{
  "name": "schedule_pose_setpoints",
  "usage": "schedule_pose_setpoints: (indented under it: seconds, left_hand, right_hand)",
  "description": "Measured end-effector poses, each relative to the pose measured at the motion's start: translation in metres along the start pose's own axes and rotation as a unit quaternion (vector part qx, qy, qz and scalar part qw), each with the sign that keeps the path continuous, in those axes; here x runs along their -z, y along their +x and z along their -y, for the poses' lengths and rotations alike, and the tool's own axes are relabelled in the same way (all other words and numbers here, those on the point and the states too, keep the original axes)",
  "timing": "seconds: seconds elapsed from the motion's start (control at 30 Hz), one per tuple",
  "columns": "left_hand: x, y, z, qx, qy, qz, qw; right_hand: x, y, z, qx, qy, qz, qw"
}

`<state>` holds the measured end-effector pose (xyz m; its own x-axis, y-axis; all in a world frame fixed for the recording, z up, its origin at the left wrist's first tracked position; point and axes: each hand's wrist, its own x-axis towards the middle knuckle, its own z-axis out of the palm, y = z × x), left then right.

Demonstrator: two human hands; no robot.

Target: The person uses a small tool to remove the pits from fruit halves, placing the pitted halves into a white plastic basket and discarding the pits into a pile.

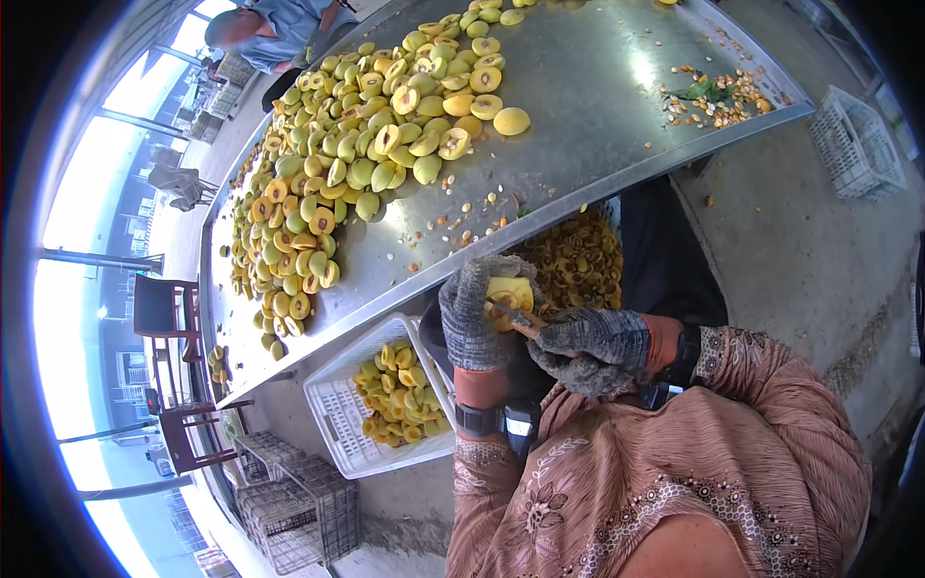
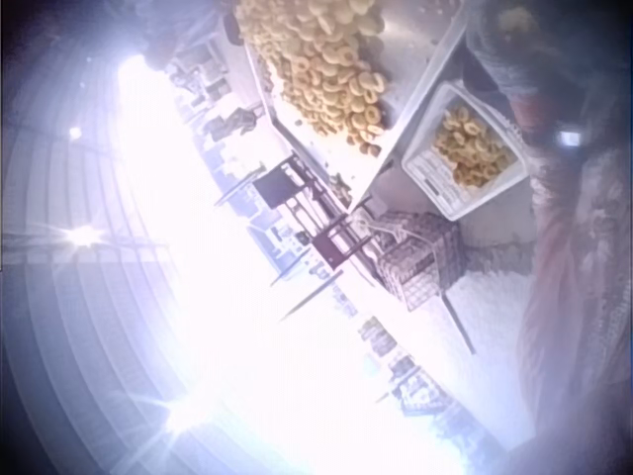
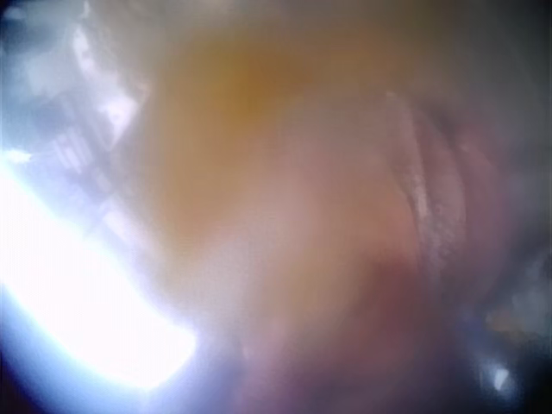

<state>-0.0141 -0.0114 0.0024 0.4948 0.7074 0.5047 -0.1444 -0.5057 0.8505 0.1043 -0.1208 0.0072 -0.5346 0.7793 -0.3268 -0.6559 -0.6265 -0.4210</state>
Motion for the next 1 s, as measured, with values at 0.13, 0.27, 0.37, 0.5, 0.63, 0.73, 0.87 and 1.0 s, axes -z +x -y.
schedule_pose_setpoints:
  seconds: [0.13,0.27,0.37,0.5,0.63,0.73,0.87,1.0]
  left_hand:
    - [-0.010,-0.007,0.005,0.152,-0.172,-0.107,0.967]
    - [-0.007,0.000,-0.001,0.194,-0.305,-0.066,0.930]
    - [0.000,-0.004,0.018,0.295,-0.412,-0.048,0.861]
    - [-0.004,-0.021,0.045,0.242,-0.327,-0.205,0.890]
    - [0.009,-0.025,0.055,0.247,-0.418,-0.058,0.872]
    - [0.000,-0.010,0.020,0.280,-0.356,-0.072,0.888]
    - [-0.005,-0.014,0.032,0.210,-0.240,-0.165,0.933]
    - [0.007,0.005,0.031,0.274,-0.420,-0.358,0.787]
  right_hand:
    - [-0.003,0.001,0.001,0.020,0.025,0.015,0.999]
    - [0.027,0.013,-0.004,-0.061,0.078,-0.023,0.995]
    - [0.029,0.016,-0.003,-0.066,0.087,0.068,0.992]
    - [0.030,0.024,-0.011,-0.052,0.076,0.029,0.995]
    - [0.016,0.017,0.000,-0.023,-0.047,-0.001,0.999]
    - [0.017,0.015,0.005,-0.016,-0.097,0.015,0.995]
    - [0.015,0.017,0.006,-0.029,-0.075,0.024,0.996]
    - [0.020,0.023,-0.021,0.211,-0.199,0.035,0.956]
